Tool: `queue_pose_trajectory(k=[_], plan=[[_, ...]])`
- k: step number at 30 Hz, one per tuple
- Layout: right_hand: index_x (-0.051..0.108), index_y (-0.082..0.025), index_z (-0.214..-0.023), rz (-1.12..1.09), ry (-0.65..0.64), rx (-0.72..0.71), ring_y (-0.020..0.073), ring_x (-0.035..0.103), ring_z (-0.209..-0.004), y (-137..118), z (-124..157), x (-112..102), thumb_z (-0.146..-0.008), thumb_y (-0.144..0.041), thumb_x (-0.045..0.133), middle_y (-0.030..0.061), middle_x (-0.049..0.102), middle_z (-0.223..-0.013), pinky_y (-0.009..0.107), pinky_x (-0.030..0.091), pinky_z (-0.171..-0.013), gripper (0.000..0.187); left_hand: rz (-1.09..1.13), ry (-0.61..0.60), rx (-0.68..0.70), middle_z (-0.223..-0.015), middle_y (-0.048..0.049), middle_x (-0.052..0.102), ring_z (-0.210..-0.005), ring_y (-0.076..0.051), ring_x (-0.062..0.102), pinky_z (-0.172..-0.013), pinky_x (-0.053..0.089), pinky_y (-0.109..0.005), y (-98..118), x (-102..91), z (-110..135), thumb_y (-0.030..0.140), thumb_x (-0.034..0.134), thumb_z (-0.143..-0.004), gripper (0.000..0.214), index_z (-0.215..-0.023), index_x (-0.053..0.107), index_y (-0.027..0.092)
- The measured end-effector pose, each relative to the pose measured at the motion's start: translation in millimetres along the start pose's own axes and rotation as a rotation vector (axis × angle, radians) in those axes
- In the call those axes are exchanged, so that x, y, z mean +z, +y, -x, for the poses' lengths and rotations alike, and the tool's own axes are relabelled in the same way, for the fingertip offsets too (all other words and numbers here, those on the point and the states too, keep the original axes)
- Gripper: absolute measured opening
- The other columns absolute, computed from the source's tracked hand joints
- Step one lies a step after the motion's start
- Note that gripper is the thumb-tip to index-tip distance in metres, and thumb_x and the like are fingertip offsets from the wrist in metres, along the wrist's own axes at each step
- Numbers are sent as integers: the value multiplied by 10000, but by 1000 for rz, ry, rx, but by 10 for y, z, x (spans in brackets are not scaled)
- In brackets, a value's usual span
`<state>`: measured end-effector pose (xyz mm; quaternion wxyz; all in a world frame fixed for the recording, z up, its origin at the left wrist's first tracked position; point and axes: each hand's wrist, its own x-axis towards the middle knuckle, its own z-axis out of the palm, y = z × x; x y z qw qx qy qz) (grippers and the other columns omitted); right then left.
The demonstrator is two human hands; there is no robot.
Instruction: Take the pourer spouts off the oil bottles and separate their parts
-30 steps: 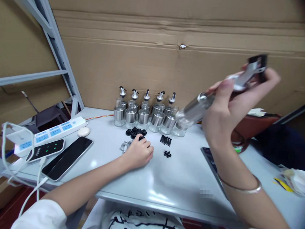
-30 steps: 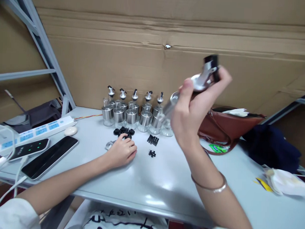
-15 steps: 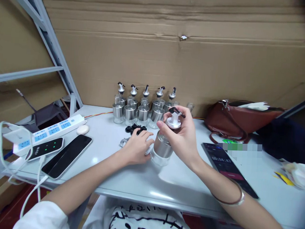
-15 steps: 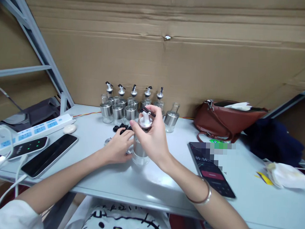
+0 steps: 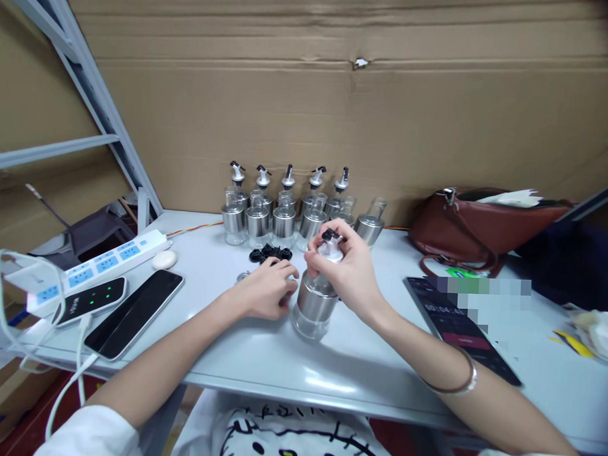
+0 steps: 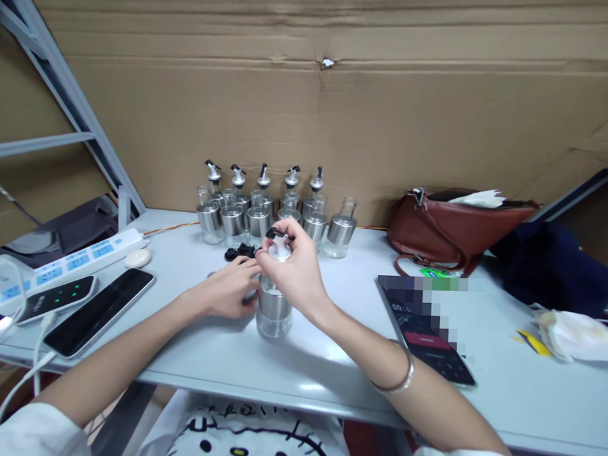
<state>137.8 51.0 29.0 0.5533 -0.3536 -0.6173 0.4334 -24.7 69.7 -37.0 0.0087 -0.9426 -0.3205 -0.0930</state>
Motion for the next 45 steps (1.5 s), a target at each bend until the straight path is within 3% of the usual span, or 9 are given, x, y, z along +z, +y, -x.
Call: queue_pose_trajectory(k=[5, 8, 12, 17, 21, 24, 27, 39, 45], plan=[[398, -238, -793, -41, 4, -39, 94, 471, -508, 97, 43, 15, -661, -152, 617, -55, 517, -668, 255, 394, -485, 270, 40, -3, -16, -1077, -113, 587, -1019, -271, 523, -865, 398, -411, -60, -29, 6, 179, 514, -696, 196, -865, 608, 150], [393, -242, -813, -59, -38, -90, 86, 473, -475, 122, 67, 7, -691, -149, 615, -57, 521, -685, 259, 406, -472, 270, 214, 165, -5, -1105, -125, 551, -1016, -272, 512, -892, 405, -428, -36, -34, 5, 164, 483, -673, 375, -1045, 531, 143], [370, -252, -862, -89, -131, -109, 90, 490, -452, 143, 84, -11, -725, -152, 600, -64, 530, -693, 261, 420, -451, 286, 747, 410, 23, -1224, -126, 461, -1097, -268, 478, -949, 407, -432, 160, 19, -8, 210, 501, -680, 546, -1205, 355, 172], [390, -254, -940, 48, -40, -343, 132, 557, -713, 202, 76, 9, -709, -121, 630, -33, 534, -797, 301, 477, -656, 359, 1140, 358, -322, -1235, -134, 489, -1009, -264, 557, -814, 492, -393, 464, 142, -62, 343, 742, -615, 804, -1287, 329, 191], [394, -255, -981, 68, 125, -315, 141, 571, -764, 231, 100, 67, -705, -171, 685, -30, 549, -813, 316, 485, -713, 410, 1174, 370, -549, -1104, -84, 588, -839, -212, 615, -737, 515, -362, 579, 202, -110, 327, 776, -597, 771, -1263, 411, 195], [426, -247, -938, 88, 143, -217, 141, 586, -712, 233, 149, 109, -711, -224, 700, -30, 577, -780, 303, 486, -665, 357, 1129, 553, -484, -1243, -90, 552, -1125, -269, 548, -946, 452, -392, 623, 199, -137, 256, 774, -589, 784, -1283, 412, 205], [429, -246, -879, 144, 155, -226, 136, 580, -686, 213, 188, 121, -732, -248, 692, -31, 591, -762, 293, 473, -660, 301, 1122, 574, -438, -1286, -100, 543, -1193, -279, 517, -994, 424, -396, 643, 175, -145, 226, 763, -589, 788, -1290, 406, 193], [367, -245, -839, 642, 67, -200, 146, 510, -495, 51, 111, 26, -770, -352, 610, -20, 575, -652, 259, 318, -519, 274, 1182, 541, -531, -1109, -53, 639, -971, -234, 618, -820, 501, -341, 661, 203, -165, 169, 717, -596, 739, -1270, 417, 195], [313, -243, -802, 512, -70, -241, 129, 514, -546, 35, 110, -1, -792, -245, 549, -13, 623, -705, 250, 354, -543, 236, 1210, 481, -459, -1142, -81, 607, -987, -253, 601, -845, 490, -367, 626, 96, -167, 128, 710, -544, 728, -1229, 464, 166]])
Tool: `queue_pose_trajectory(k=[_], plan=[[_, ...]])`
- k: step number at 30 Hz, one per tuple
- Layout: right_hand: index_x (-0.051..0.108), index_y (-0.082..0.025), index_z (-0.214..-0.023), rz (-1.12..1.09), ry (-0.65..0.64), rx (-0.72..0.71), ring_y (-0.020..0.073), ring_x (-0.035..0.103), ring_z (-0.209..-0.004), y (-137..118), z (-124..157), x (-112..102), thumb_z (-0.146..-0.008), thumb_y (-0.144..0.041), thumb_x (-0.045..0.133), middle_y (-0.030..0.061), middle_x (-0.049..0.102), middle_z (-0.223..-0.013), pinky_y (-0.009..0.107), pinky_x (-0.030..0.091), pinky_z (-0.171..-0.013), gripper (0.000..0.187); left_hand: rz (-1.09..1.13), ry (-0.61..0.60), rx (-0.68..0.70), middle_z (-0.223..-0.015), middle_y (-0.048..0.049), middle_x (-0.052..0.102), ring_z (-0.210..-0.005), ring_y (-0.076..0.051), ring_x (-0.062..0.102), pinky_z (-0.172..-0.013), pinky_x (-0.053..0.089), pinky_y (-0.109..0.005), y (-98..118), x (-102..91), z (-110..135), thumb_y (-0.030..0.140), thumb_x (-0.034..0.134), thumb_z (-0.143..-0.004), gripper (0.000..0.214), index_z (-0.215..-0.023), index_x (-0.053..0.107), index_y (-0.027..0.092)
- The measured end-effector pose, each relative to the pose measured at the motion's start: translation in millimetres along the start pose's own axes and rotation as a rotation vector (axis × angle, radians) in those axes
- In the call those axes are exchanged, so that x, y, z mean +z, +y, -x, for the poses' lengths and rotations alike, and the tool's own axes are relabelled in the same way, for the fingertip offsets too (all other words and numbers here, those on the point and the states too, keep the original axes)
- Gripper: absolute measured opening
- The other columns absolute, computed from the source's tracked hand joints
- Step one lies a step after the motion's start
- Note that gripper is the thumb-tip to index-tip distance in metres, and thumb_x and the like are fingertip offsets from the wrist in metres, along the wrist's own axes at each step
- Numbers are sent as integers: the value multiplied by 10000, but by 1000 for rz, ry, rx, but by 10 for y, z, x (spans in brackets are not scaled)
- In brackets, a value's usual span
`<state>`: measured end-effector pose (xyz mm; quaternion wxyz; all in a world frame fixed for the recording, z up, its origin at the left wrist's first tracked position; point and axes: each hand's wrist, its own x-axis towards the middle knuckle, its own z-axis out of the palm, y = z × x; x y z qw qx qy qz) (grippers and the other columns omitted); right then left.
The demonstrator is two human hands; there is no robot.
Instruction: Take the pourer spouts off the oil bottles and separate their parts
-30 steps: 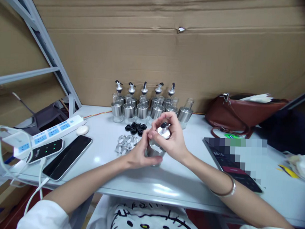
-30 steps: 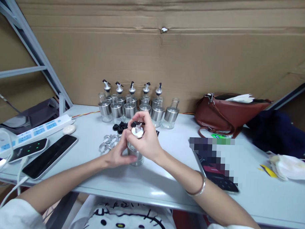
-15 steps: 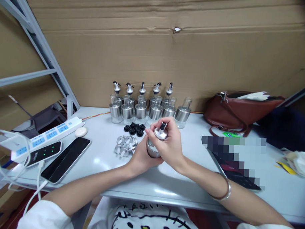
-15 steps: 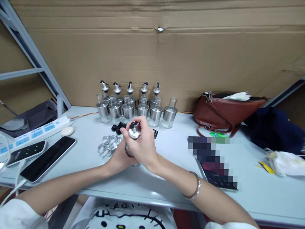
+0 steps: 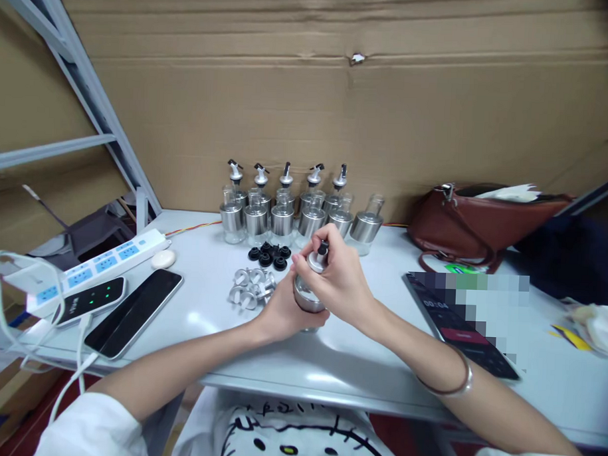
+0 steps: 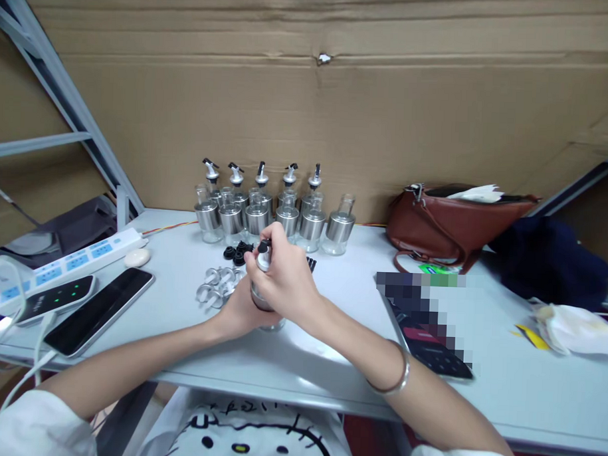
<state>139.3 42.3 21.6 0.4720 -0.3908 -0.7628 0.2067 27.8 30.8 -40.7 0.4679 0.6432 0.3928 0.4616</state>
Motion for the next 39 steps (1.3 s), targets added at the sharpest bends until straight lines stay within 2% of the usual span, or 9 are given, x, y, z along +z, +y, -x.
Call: queue_pose_trajectory(k=[5, 10, 14, 18, 21, 26, 33, 37, 39], plan=[[322, -239, -774, -195, -188, 13, 100, 495, -537, -19, -53, -100, -781, -209, 585, -45, 625, -684, 236, 346, -519, 265, 81, -217, -73, -958, -65, 635, -919, -244, 602, -806, 490, -370, 82, -125, -33, 131, 746, -491, 566, -1028, 568, 143], [295, -245, -750, -590, -416, 158, 122, 599, -566, 4, -126, -157, -741, -189, 633, -82, 580, -616, 253, 440, -534, 343, 264, -599, -212, -816, -35, 635, -793, -196, 597, -757, 493, -358, 115, -228, -68, 185, 763, -513, 375, -862, 631, 146], [298, -238, -733, -890, -592, 199, 130, 643, -562, 50, -130, -145, -727, -213, 690, -104, 531, -574, 242, 460, -518, 393, 235, -684, -192, -838, -25, 640, -807, -189, 597, -796, 486, -363, 110, -289, -105, 150, 781, -488, 393, -860, 652, 160], [323, -224, -704, -1126, -656, 240, 86, 597, -500, 90, -123, -108, -719, -261, 724, -120, 495, -538, 249, 487, -581, 403, 221, -789, -193, -874, -36, 650, -831, -205, 603, -810, 485, -377, 94, -323, -124, 177, 791, -510, 389, -875, 658, 164], [342, -219, -679, -1222, -609, 297, 59, 532, -451, 95, -128, -82, -729, -282, 718, -130, 458, -490, 268, 506, -663, 385, 252, -783, -232, -886, -32, 649, -827, -192, 599, -795, 479, -354, 89, -311, -114, 153, 779, -518, 389, -885, 651, 167], [368, -220, -693, -1191, -386, 371, 52, 442, -432, 60, -123, -30, -764, -324, 675, -121, 431, -496, 254, 491, -629, 332, 343, -679, -299, -838, -28, 646, -786, -174, 586, -765, 467, -319, 86, -273, -82, 166, 778, -493, 379, -850, 654, 152], [337, -230, -707, -1034, -109, 286, 74, 460, -483, 11, -64, 68, -781, -394, 648, -106, 448, -535, 305, 507, -690, 359, 398, -671, -347, -787, -39, 652, -728, -166, 575, -690, 458, -283, 53, -268, -100, 183, 749, -460, 342, -791, 673, 144], [354, -230, -741, -850, -73, 120, 86, 515, -545, -3, -15, 56, -853, -425, 572, -83, 517, -575, 274, 482, -646, 313, 304, -648, -299, -784, -23, 648, -752, -169, 575, -715, 459, -288, 70, -291, -104, 165, 753, -466, 326, -785, 684, 153], [373, -227, -752, -797, -133, 140, 90, 539, -529, -23, -16, 12, -873, -441, 538, -72, 549, -577, 247, 455, -563, 296, 302, -695, -312, -790, -20, 647, -743, -165, 577, -712, 466, -291, 74, -301, -100, 169, 756, -473, 346, -811, 681, 153]])
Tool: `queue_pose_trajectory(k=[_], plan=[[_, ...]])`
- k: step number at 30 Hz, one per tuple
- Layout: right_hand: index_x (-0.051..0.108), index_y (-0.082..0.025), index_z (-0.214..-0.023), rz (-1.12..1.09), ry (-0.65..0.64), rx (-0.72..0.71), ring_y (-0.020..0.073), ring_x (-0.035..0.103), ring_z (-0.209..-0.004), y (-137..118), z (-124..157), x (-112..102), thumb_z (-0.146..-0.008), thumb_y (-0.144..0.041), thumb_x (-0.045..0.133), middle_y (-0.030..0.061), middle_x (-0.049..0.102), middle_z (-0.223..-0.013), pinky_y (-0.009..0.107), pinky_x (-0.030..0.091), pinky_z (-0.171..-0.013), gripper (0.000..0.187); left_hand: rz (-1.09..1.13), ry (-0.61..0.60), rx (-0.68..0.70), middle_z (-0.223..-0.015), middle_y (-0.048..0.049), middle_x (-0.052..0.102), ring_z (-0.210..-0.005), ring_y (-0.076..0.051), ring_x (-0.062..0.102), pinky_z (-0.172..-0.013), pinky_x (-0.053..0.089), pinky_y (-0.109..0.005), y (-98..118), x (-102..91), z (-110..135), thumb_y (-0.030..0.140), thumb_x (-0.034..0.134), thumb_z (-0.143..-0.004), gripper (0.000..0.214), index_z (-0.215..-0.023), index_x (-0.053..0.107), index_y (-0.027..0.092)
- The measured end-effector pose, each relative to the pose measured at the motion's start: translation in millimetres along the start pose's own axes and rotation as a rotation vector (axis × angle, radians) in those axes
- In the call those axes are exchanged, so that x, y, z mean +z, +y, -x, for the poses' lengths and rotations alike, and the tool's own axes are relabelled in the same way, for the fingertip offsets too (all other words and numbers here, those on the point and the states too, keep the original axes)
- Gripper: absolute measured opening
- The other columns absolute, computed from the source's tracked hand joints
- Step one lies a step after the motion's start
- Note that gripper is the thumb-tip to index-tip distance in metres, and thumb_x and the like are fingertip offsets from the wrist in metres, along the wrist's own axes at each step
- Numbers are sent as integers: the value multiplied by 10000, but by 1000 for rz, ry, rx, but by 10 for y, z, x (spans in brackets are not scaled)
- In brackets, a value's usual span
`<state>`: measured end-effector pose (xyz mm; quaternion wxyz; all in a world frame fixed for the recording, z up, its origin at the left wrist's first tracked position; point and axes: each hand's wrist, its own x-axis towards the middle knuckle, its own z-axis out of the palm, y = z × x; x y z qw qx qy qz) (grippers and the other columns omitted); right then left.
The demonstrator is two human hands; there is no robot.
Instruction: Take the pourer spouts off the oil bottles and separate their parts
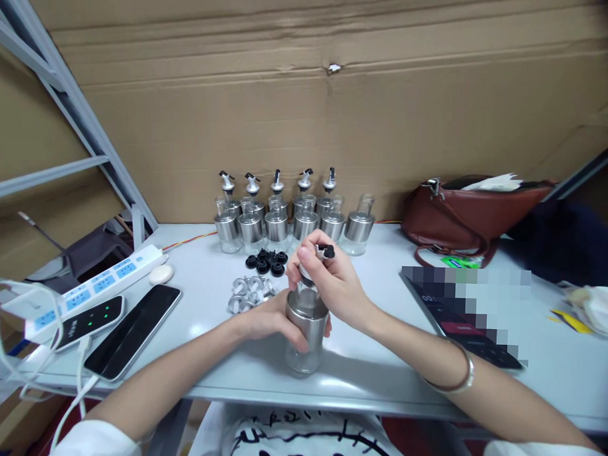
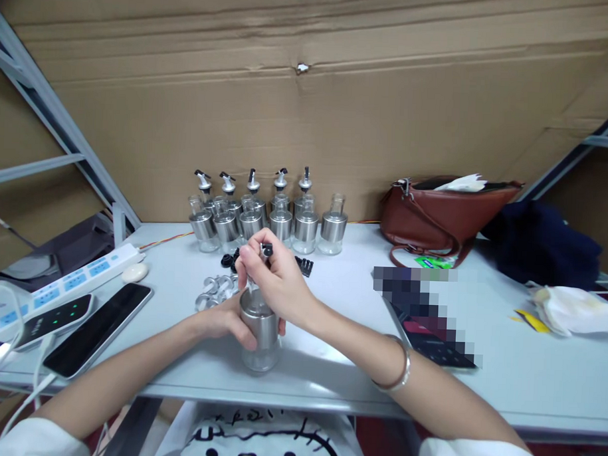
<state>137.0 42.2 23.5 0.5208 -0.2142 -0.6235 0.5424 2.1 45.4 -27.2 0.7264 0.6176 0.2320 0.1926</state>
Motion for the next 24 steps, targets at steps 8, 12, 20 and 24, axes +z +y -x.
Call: queue_pose_trajectory(k=[8, 12, 20, 24], plan=[[436, -222, -735, -179, -208, 327, 143, 618, -482, -184, -47, -81, -791, -485, 625, -52, 604, -507, 269, 476, -510, 328, -86, -115, 23, -866, -32, 650, -817, -191, 603, -764, 493, -342, 13, 20, -6, 212, 797, -507, 387, -864, 653, 175], [475, -199, -703, -365, -157, 441, 114, 613, -525, -152, -78, -106, -730, -452, 702, -52, 607, -555, 273, 498, -614, 341, 32, -70, 6, -851, -39, 659, -804, -194, 602, -770, 483, -349, -4, 45, -18, 191, 795, -481, 406, -862, 658, 159], [435, -208, -726, -307, 7, 157, 93, 566, -539, -46, -36, -32, -817, -433, 632, -79, 548, -516, 246, 456, -619, 313, 151, -73, -2, -815, -43, 648, -754, -164, 571, -702, 447, -266, -74, 4, -29, 208, 799, -455, 407, -836, 675, 132], [453, -210, -749, -92, -47, 92, 92, 551, -541, -104, 8, -32, -856, -428, 580, -61, 581, -544, 233, 438, -569, 274, 103, -118, 9, -816, -31, 644, -745, -159, 564, -711, 446, -273, -40, -8, -7, 219, 807, -469, 404, -843, 673, 145]])
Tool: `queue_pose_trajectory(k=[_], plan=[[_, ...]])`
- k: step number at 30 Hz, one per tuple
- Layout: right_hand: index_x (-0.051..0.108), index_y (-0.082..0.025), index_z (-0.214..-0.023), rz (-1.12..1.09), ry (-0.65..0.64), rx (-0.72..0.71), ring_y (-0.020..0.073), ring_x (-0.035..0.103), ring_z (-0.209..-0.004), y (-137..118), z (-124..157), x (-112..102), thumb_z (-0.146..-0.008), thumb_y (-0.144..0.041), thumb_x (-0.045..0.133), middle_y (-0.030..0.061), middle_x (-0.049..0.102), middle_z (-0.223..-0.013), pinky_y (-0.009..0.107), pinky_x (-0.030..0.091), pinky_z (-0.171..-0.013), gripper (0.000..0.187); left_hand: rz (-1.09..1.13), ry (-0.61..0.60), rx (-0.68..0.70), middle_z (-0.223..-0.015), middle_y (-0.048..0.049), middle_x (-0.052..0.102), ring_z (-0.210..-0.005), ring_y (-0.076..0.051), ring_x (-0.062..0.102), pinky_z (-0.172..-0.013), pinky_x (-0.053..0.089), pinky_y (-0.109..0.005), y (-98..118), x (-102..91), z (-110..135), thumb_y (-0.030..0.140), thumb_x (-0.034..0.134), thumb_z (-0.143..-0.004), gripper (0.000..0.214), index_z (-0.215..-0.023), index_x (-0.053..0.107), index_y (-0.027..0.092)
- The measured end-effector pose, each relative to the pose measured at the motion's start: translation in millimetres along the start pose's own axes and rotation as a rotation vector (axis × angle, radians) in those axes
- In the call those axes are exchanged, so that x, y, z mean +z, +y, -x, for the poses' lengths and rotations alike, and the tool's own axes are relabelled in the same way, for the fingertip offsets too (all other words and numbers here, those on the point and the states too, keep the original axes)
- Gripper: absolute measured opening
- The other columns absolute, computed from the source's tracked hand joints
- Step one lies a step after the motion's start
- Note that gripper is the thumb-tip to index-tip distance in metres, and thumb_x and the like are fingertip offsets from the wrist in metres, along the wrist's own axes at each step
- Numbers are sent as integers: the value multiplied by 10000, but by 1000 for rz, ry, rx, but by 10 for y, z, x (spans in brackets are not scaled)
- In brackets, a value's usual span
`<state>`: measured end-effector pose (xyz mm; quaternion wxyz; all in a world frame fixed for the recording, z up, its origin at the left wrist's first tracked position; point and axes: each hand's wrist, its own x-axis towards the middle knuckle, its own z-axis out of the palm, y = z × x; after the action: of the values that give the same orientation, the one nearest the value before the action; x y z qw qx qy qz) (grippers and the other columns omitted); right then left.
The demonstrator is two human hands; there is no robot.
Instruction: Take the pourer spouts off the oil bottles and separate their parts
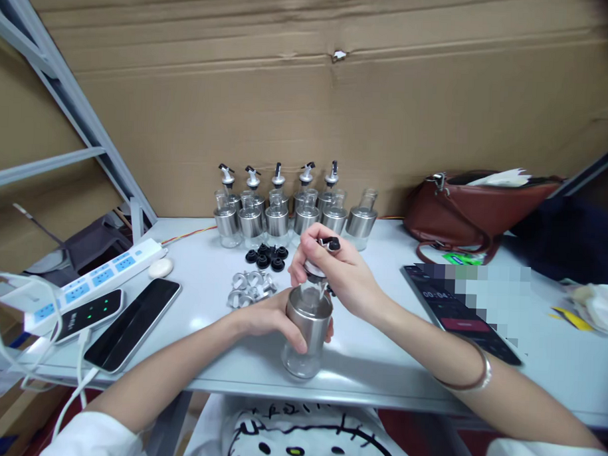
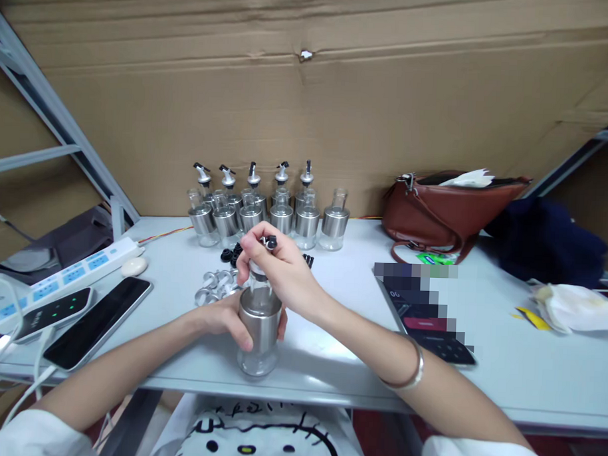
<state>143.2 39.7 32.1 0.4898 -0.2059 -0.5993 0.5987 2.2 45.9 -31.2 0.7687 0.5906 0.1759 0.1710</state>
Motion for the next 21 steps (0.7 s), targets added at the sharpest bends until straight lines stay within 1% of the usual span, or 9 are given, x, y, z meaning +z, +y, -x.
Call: queue_pose_trajectory(k=[3, 5, 7, 9, 12, 14, 16, 19, 21], plan=[[456, -210, -762, 92, -42, 43, 90, 544, -509, -87, 13, -2, -845, -453, 582, -52, 600, -540, 225, 425, -528, 285, -72, 2, 19, -822, -19, 637, -755, -157, 560, -754, 448, -292, 32, 17, 3, 223, 806, -490, 384, -843, 666, 159], [453, -210, -760, 80, -67, 94, 97, 563, -510, -136, 7, -4, -834, -458, 593, -41, 621, -542, 225, 432, -525, 295, -100, 5, 26, -834, -14, 635, -775, -158, 563, -779, 447, -303, 44, 29, -3, 219, 801, -505, 374, -844, 654, 165], [449, -207, -746, 9, -78, 157, 106, 590, -526, -162, -9, -12, -827, -438, 608, -30, 641, -552, 225, 441, -529, 292, -99, 2, 26, -843, -11, 636, -789, -158, 565, -790, 445, -308, 44, 41, -13, 213, 797, -508, 370, -842, 642, 170], [454, -202, -736, -98, -59, 229, 111, 609, -539, -157, -31, -24, -820, -416, 622, -23, 657, -574, 225, 446, -530, 285, -68, 6, 12, -848, -14, 639, -793, -161, 568, -782, 446, -309, 37, 54, -22, 210, 794, -500, 372, -836, 639, 169], [473, -188, -721, -236, 25, 287, 100, 616, -555, -100, -64, -42, -776, -417, 670, -17, 671, -623, 220, 460, -557, 307, -3, 45, -19, -836, -26, 641, -780, -166, 575, -751, 450, -305, 23, 75, -32, 209, 789, -484, 371, -822, 646, 156], [473, -188, -715, -269, 90, 250, 92, 605, -549, -47, -77, -41, -749, -436, 692, -28, 660, -613, 224, 470, -586, 332, 21, 82, -25, -820, -29, 640, -765, -165, 576, -739, 450, -302, 23, 83, -33, 212, 784, -483, 363, -815, 651, 149], [461, -200, -724, -237, 118, 158, 97, 592, -538, -3, -76, -27, -758, -462, 675, -39, 647, -585, 241, 477, -608, 341, 3, 105, -12, -811, -26, 638, -756, -162, 574, -735, 451, -300, 34, 83, -31, 215, 786, -485, 362, -817, 655, 151], [445, -216, -752, -126, 85, 45, 115, 604, -560, 17, -57, -3, -805, -499, 615, -34, 656, -582, 254, 477, -604, 334, -74, 98, 25, -810, -21, 636, -768, -164, 571, -744, 452, -298, 59, 71, -24, 211, 796, -485, 366, -820, 659, 158], [445, -219, -770, -73, 47, 29, 115, 606, -551, -2, -45, -1, -828, -502, 585, -32, 663, -583, 243, 465, -572, 322, -90, 85, 32, -815, -22, 638, -775, -166, 572, -754, 456, -300, 69, 61, -19, 210, 796, -488, 366, -823, 656, 162]])
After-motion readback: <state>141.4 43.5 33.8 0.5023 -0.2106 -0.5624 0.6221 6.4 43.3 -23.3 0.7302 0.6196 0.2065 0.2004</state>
